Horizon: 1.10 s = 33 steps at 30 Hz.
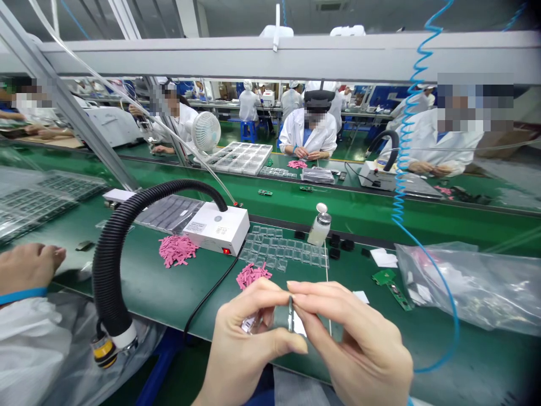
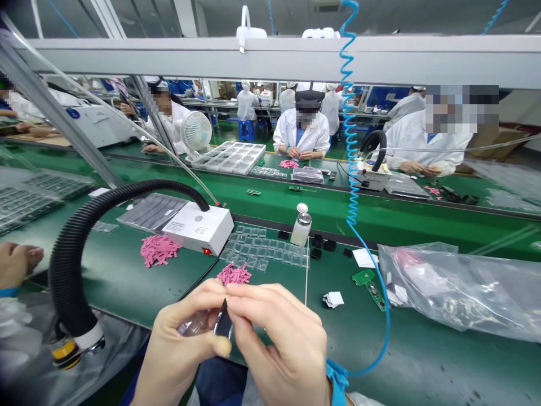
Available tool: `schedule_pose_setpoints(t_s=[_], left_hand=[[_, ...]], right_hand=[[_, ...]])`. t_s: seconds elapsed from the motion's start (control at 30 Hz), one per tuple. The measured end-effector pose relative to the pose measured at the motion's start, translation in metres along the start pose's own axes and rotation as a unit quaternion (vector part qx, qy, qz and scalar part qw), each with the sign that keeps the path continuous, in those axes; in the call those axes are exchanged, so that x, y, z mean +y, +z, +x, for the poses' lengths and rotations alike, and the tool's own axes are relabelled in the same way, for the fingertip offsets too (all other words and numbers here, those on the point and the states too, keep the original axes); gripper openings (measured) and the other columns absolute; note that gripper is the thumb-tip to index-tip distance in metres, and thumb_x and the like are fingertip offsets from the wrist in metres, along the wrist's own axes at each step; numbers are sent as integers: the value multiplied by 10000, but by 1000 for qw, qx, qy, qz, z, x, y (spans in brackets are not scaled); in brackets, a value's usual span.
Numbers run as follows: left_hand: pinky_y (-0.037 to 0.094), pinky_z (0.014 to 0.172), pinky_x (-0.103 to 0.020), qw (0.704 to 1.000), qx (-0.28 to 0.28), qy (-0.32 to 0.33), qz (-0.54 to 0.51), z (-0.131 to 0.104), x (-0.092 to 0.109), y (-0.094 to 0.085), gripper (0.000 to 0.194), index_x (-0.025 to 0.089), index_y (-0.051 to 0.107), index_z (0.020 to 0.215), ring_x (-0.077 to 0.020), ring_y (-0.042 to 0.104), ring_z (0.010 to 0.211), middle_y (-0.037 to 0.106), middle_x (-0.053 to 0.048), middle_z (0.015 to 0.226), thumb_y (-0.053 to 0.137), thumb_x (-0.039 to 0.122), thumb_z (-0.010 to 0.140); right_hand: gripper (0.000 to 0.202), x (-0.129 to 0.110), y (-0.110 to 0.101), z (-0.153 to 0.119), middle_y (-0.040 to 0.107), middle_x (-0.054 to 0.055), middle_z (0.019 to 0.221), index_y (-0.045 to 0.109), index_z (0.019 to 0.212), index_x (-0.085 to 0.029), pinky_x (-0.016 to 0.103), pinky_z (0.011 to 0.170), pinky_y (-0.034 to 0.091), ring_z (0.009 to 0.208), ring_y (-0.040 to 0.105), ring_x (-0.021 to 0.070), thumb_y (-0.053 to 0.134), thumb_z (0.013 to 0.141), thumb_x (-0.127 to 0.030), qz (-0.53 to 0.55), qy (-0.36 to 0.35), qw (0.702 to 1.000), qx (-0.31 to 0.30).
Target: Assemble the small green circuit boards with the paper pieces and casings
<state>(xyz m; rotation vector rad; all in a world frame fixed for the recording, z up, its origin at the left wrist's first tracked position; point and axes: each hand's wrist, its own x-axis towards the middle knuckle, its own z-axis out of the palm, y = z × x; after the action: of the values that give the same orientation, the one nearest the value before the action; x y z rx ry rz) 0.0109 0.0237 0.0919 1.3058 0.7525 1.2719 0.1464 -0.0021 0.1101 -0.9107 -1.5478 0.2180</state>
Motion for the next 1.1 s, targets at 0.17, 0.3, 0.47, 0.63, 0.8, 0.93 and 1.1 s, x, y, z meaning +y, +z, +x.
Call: schedule_pose_setpoints(t_s=[0.17, 0.3, 0.47, 0.63, 0.8, 0.93, 1.1], left_hand=[[382, 542, -205, 1000, -3, 2, -1, 0, -1, -1, 293, 275, 750, 817, -110, 467, 654, 568, 17, 689, 849, 282, 542], [389, 550, -205, 1000, -4, 5, -3, 0, -1, -3, 288, 277, 749, 817, -109, 470, 653, 571, 19, 692, 848, 274, 546], [383, 532, -195, 1000, -1, 6, -4, 2, -1, -2, 280, 268, 751, 798, -94, 458, 619, 574, 22, 681, 852, 272, 538], [382, 534, -194, 1000, 2, 5, -2, 1, -1, -2, 282, 274, 753, 795, -94, 456, 620, 570, 25, 669, 855, 274, 532], [379, 533, -199, 1000, 4, -1, -10, 0, 0, -3, 287, 276, 754, 792, -95, 449, 619, 575, 24, 674, 856, 293, 524], [379, 532, -200, 1000, 5, -7, -8, 1, 1, -2, 292, 277, 757, 798, -93, 444, 613, 572, 25, 670, 857, 288, 523], [373, 526, -207, 1000, 6, -9, -6, 2, 1, -2, 294, 272, 758, 796, -97, 441, 613, 568, 23, 665, 859, 283, 520]], right_hand=[[284, 0, 1, -3, 734, 32, 938, 670, 946, -201, 275, 702, 578, 830, 688, 166, 614, 786, 28, -8, -2, 1000, 1], [264, 0, 1, -2, 733, 35, 946, 672, 940, -185, 259, 722, 573, 841, 685, 155, 615, 790, 24, -14, -7, 1000, -4], [254, 1, 2, -2, 735, 35, 941, 679, 941, -182, 261, 732, 577, 832, 691, 158, 621, 791, 15, -31, -21, 999, -3], [274, 2, 3, -4, 734, 37, 956, 682, 964, -186, 271, 732, 588, 831, 699, 170, 628, 785, 13, -47, -31, 998, 4], [269, 1, 4, -4, 735, 25, 954, 686, 966, -208, 277, 711, 595, 823, 701, 171, 621, 798, -9, -49, -23, 999, 5], [272, 0, 5, -4, 733, 28, 940, 678, 947, -194, 264, 703, 584, 832, 692, 165, 616, 791, 20, -32, -9, 999, 7], [266, 0, 5, -5, 729, 32, 937, 673, 935, -170, 237, 716, 566, 843, 681, 147, 616, 783, 41, -27, -5, 1000, 5]])
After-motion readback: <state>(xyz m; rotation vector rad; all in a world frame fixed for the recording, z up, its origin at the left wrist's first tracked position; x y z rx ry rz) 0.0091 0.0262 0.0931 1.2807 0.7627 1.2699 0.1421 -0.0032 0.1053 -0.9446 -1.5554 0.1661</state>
